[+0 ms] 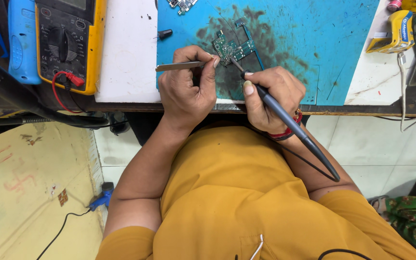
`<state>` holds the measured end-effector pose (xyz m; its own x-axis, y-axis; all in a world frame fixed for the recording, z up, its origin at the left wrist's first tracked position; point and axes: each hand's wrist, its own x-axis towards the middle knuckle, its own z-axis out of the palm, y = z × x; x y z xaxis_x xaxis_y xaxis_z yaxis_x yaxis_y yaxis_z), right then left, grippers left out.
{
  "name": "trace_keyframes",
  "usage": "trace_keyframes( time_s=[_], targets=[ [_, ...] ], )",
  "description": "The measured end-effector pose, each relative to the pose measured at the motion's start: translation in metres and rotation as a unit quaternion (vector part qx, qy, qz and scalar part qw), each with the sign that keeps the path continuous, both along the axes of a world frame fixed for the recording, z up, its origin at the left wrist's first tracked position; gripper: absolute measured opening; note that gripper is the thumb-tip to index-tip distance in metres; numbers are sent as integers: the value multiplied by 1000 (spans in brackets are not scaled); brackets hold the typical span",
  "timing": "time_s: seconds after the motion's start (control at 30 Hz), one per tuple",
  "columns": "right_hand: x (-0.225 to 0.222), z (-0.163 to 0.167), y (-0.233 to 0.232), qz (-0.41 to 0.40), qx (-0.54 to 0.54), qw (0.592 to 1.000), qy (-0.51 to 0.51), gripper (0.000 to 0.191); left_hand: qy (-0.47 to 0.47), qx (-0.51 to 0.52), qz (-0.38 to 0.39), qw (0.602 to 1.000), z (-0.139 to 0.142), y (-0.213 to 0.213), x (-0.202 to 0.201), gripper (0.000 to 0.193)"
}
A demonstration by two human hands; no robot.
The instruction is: The person solders components on a green circuit board at a repair workbench, holding the board steady with a metal tool in one hand while applying a soldering iron with the other. They reposition and turn the board repeatedly to solder different points, with other boards and a multimeter on the bench.
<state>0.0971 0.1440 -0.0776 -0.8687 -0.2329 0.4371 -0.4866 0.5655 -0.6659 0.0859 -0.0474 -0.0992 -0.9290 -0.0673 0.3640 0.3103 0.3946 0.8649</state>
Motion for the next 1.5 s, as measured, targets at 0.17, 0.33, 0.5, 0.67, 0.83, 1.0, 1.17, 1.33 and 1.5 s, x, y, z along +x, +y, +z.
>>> trace_keyframes(
  time_s=[0.17, 0.33, 0.5, 0.67, 0.83, 1.0, 1.17, 1.33, 1.5],
  targets=[
    [0, 0, 0, 2, 5, 1000, 5, 7, -15, 6, -4, 1000, 0, -1, -1, 18],
    [0, 0, 0, 6, 5, 1000, 9, 8, -6, 1, 1, 1000, 0, 0, 0, 18],
    [0, 0, 0, 7, 1, 1000, 15, 9, -14, 7, 0, 1000, 1, 0, 0, 17],
    [2, 1, 1, 4, 9, 1000, 6, 9, -11, -3, 1, 1000, 1, 0, 1, 18],
    [1, -1, 1, 6, 11, 1000, 15, 10, -11, -1, 1, 1000, 1, -1, 1, 18],
    [1, -2, 1, 6, 12, 1000, 18, 9, -12, 3, 0, 1000, 0, 0, 1, 18],
    [0, -1, 2, 7, 9, 1000, 15, 8, -12, 4, -3, 1000, 0, 0, 0, 18],
    [1, -1, 1, 14, 6, 1000, 17, 8, -3, -1, -2, 1000, 0, 0, 0, 17],
    [1, -1, 2, 12, 10, 1000, 13, 7, -2, 4, -4, 1000, 1, 0, 0, 17]
  ],
)
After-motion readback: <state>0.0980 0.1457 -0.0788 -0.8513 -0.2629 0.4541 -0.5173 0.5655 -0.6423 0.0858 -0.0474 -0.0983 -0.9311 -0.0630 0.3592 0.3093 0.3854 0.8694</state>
